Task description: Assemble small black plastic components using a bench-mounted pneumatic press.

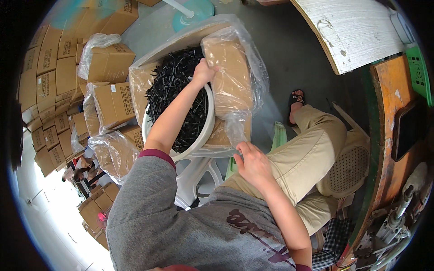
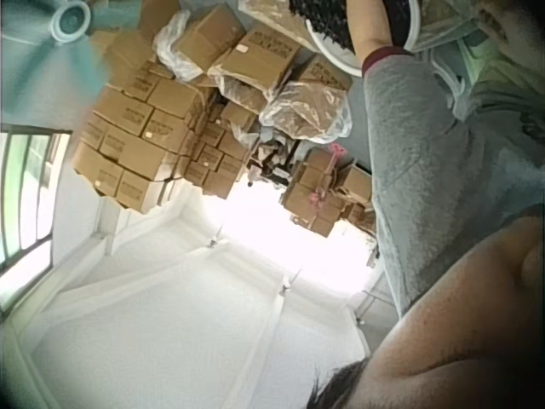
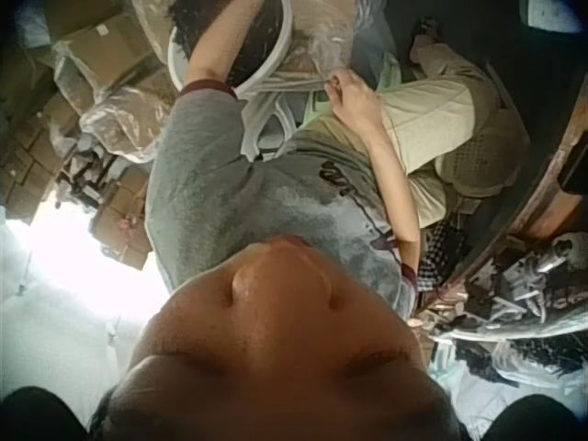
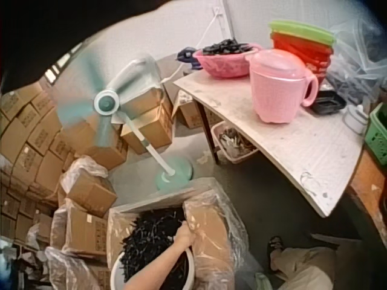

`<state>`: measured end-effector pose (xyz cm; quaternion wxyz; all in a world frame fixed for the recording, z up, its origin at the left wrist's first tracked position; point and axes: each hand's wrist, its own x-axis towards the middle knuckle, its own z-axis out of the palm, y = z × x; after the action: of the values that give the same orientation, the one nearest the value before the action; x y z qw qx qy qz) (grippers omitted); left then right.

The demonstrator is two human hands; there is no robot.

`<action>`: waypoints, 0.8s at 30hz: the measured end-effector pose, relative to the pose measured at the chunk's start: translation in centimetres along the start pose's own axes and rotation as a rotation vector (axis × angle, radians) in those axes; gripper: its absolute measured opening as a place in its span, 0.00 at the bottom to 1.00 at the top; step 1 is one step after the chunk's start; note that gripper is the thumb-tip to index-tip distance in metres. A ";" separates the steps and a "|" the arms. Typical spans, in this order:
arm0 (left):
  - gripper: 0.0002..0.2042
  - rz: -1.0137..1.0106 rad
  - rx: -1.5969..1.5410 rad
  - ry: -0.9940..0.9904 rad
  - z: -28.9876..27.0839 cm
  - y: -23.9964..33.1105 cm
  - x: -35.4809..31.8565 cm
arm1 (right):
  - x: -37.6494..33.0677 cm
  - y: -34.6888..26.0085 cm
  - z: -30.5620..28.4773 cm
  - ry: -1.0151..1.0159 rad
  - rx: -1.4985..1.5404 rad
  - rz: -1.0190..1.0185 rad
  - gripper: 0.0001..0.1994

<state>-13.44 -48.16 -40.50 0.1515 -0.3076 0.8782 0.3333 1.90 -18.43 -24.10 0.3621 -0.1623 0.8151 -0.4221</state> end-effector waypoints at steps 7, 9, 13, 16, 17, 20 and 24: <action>0.30 0.150 -0.380 -0.316 1.2 8.6 -6.1 | 0.2 -0.2 0.4 0.239 -0.287 -0.127 0.13; 0.34 0.378 -0.180 -0.321 1.7 9.5 -8.0 | 1.8 -0.5 0.5 0.231 -0.581 -0.325 0.16; 0.32 0.495 -0.281 -0.446 2.1 5.7 -9.6 | 7.7 2.5 1.7 0.074 -1.190 -0.439 0.22; 0.32 0.627 -0.241 -0.406 -2.9 2.6 -15.3 | 9.6 5.3 -0.5 -0.097 -1.369 -0.083 0.24; 0.35 0.634 -0.098 -0.321 -5.2 1.4 -18.2 | 9.4 6.0 -1.0 -0.076 -1.376 -0.098 0.24; 0.47 0.572 0.358 -0.040 -8.3 -4.6 -26.4 | 9.6 6.0 -0.6 -0.082 -1.324 -0.090 0.23; 0.23 0.334 0.511 -0.109 -6.1 -12.2 -29.6 | 9.3 5.3 -0.3 -0.080 -1.285 -0.083 0.23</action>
<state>16.67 -46.51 -28.10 0.2141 -0.0924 0.9626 0.1379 -4.49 -20.47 -32.50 0.2064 -0.3937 0.8843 0.1430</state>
